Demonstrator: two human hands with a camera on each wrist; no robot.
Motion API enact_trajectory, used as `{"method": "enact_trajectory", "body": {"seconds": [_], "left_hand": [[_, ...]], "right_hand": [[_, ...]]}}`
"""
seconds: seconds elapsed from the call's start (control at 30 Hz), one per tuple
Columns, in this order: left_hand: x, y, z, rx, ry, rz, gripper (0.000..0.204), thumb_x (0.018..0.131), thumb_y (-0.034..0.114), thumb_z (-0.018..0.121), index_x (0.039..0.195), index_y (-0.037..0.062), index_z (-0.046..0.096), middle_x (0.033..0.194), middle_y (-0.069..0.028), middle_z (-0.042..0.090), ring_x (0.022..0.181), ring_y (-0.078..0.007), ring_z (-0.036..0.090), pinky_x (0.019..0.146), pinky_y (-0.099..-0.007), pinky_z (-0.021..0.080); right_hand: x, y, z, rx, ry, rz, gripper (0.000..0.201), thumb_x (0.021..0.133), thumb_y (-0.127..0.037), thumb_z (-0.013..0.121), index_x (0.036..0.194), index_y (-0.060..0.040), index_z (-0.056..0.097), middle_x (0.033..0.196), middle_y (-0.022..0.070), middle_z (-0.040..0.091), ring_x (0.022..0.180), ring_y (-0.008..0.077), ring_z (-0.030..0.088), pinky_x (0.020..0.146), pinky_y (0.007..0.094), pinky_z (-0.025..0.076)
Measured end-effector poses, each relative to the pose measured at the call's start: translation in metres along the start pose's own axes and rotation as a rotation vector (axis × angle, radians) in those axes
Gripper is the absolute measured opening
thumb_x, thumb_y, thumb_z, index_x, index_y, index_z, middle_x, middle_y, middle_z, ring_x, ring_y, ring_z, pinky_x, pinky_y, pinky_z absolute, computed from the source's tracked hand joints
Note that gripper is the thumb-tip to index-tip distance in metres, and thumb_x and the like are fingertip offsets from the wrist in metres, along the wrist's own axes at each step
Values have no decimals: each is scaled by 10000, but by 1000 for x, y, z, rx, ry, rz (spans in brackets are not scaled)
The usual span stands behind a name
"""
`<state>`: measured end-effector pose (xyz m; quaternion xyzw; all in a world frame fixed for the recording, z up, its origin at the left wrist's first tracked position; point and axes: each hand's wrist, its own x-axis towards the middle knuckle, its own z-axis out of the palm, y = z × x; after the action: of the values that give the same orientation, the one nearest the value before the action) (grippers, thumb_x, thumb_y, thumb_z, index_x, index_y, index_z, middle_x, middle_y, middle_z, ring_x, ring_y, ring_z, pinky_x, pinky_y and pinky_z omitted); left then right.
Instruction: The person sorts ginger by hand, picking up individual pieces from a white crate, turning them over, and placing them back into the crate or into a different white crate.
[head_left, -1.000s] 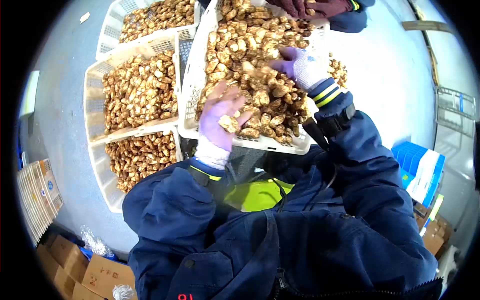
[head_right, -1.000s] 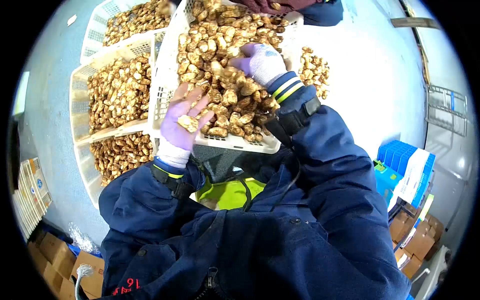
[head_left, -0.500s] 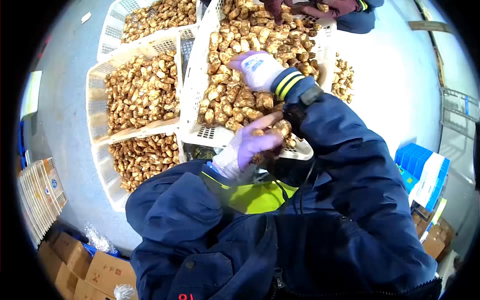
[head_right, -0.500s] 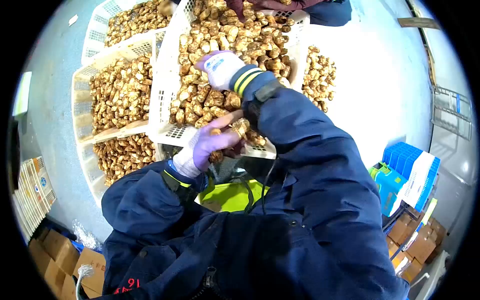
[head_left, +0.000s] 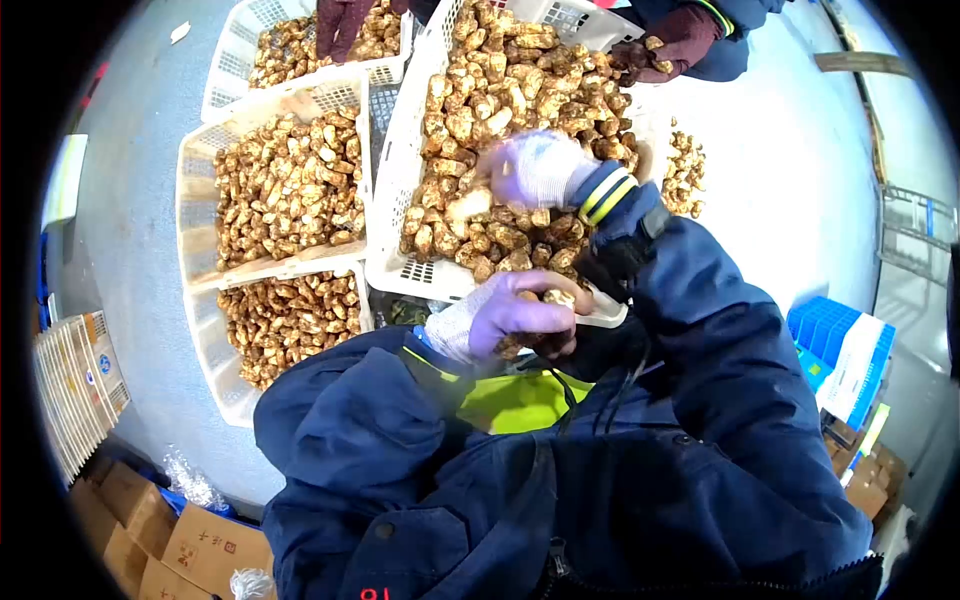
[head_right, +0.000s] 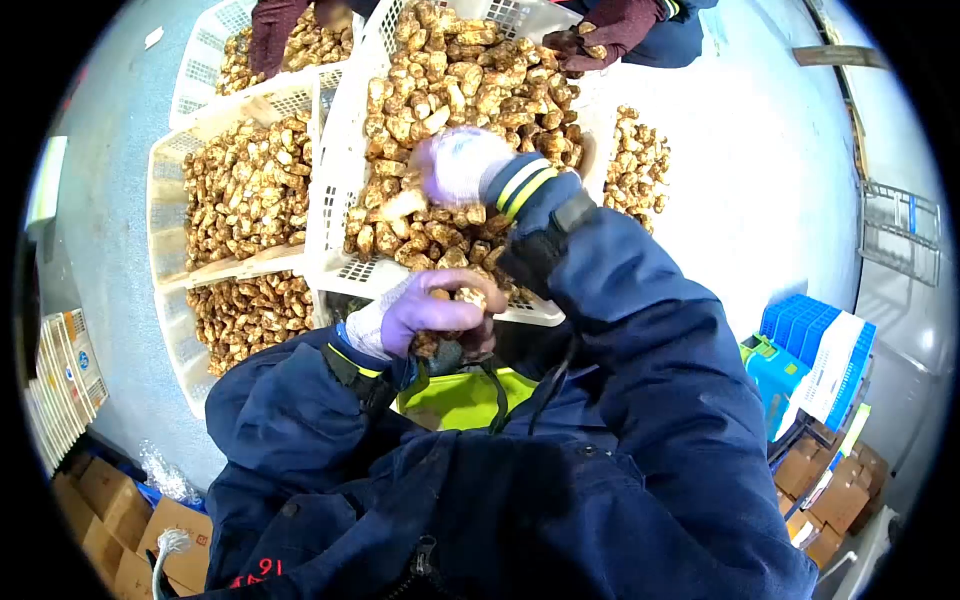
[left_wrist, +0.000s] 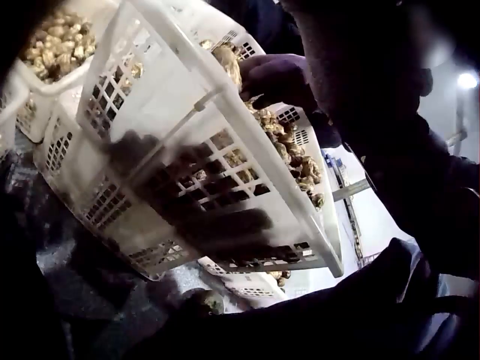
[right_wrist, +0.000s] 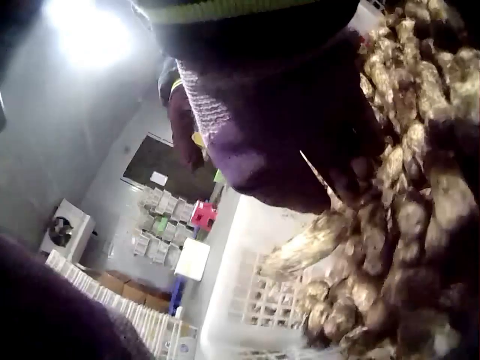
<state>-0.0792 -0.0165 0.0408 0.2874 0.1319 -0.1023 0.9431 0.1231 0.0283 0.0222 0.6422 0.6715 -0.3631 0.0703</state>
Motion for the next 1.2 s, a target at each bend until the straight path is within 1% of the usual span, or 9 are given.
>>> {"method": "enact_trajectory", "body": {"seconds": [0.07, 0.17, 0.23, 0.43, 0.67, 0.8, 0.93, 1.03, 1.2], "left_hand": [[5, 3, -3, 213, 97, 136, 342, 839, 223, 601, 1058, -41, 606, 956, -119, 650, 854, -199, 637, 837, -318, 509], [6, 3, -5, 71, 208, 107, 455, 845, 235, 570, 1205, -41, 544, 1101, -150, 636, 924, -196, 637, 830, -306, 517], [7, 5, -4, -39, 272, 166, 565, 864, 239, 549, 1349, -27, 438, 1165, -174, 615, 910, -212, 651, 784, -297, 533], [25, -18, -49, -602, 271, 393, 365, 935, 286, 544, 1087, -47, 548, 1085, -162, 599, 993, -291, 601, 868, -422, 515], [13, -16, -40, -397, 590, 450, 349, 930, 213, 579, 1203, -3, 552, 1021, -132, 635, 815, -217, 637, 704, -328, 551], [11, -10, -31, -282, 653, 384, 363, 931, 233, 583, 1224, 21, 553, 961, -96, 646, 730, -170, 625, 631, -287, 529], [17, -14, -44, -409, 667, 409, 421, 944, 284, 558, 1275, 28, 510, 1010, -113, 642, 804, -212, 643, 670, -330, 557], [16, -3, -42, -579, 731, 586, 463, 938, 266, 573, 1312, 23, 451, 1149, -145, 590, 903, -277, 643, 733, -407, 585], [15, -7, -31, -382, 647, 406, 454, 888, 158, 635, 1291, 23, 476, 1107, -142, 599, 851, -208, 627, 710, -339, 562]], "right_hand": [[24, 27, -23, -12, 225, 286, 497, 825, -181, 565, 1319, -130, 543, 1238, 157, 610, 1069, 321, 621, 909, 418, 500], [52, 61, -15, -247, 269, 174, 595, 830, -124, 564, 1406, -146, 416, 1443, 151, 431, 1151, 333, 577, 907, 435, 495], [58, 48, -7, -402, 253, 216, 639, 797, -120, 613, 1405, -157, 418, 1353, 156, 482, 1129, 344, 579, 910, 463, 488], [27, 51, -3, -356, 271, 366, 443, 847, -407, 586, 1124, -62, 612, 1103, 195, 599, 1006, 348, 619, 854, 451, 500], [-30, 53, -5, -27, 486, 271, 420, 861, -410, 609, 1046, -36, 651, 921, 199, 673, 907, 366, 649, 797, 452, 504], [-50, 41, -18, -255, 85, 223, 540, 911, -539, 451, 1006, -63, 686, 973, 199, 675, 923, 344, 656, 843, 447, 500], [-2, 32, -9, -55, 440, -37, 391, 865, -326, 534, 1148, -75, 634, 1027, 209, 665, 975, 349, 641, 859, 432, 501], [46, 16, 0, 46, 173, 21, 496, 863, -194, 515, 1349, -99, 480, 1180, 202, 608, 1044, 329, 612, 896, 421, 484], [77, 13, 42, -69, 412, 141, 590, 810, -210, 610, 1365, -105, 437, 1315, 193, 486, 1091, 376, 569, 942, 438, 464]]}}
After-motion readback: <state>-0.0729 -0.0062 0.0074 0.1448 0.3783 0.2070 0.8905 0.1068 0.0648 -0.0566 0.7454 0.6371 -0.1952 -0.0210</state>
